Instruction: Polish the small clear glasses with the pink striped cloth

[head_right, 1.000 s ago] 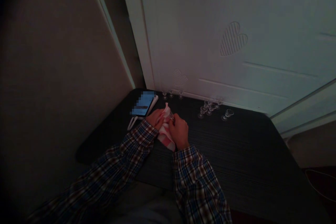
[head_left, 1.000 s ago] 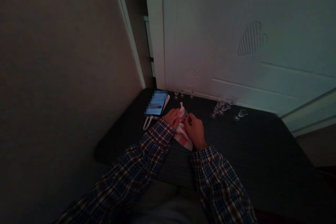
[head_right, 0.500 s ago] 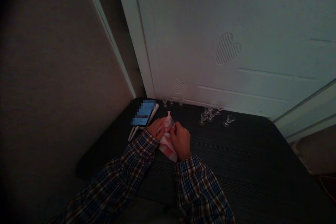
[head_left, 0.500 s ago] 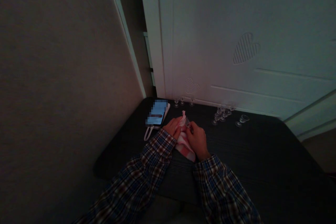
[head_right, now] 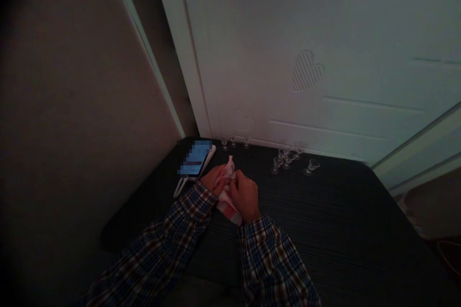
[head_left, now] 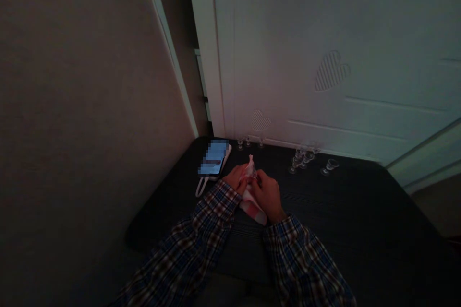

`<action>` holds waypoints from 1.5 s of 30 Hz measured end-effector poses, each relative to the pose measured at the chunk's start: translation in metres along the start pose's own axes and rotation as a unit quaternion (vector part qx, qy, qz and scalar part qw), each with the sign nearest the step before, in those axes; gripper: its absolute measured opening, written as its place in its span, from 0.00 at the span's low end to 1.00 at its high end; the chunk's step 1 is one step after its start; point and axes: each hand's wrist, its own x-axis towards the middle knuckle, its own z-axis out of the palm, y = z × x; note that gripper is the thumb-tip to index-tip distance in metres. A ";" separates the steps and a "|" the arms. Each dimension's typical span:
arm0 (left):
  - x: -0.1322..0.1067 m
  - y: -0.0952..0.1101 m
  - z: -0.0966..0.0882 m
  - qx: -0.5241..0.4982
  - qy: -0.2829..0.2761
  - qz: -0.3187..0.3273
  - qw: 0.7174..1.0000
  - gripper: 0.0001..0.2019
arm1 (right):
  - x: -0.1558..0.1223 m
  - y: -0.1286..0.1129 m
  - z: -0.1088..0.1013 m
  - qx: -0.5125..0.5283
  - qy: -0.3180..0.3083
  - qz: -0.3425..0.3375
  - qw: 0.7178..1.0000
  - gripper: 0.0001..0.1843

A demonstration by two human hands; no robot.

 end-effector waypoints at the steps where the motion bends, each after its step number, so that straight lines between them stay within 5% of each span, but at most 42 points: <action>1: 0.000 -0.001 0.000 -0.007 -0.008 0.002 1.000 0.21 | 0.000 -0.001 0.000 0.002 0.002 -0.002 1.000 0.08; 33: 0.001 -0.005 0.002 -0.005 0.047 0.026 0.999 0.21 | 0.003 0.002 0.001 -0.003 0.018 0.014 1.000 0.09; 45: 0.000 0.005 -0.002 -0.064 0.068 -0.004 0.996 0.25 | 0.002 0.001 0.000 0.011 -0.001 -0.028 1.000 0.08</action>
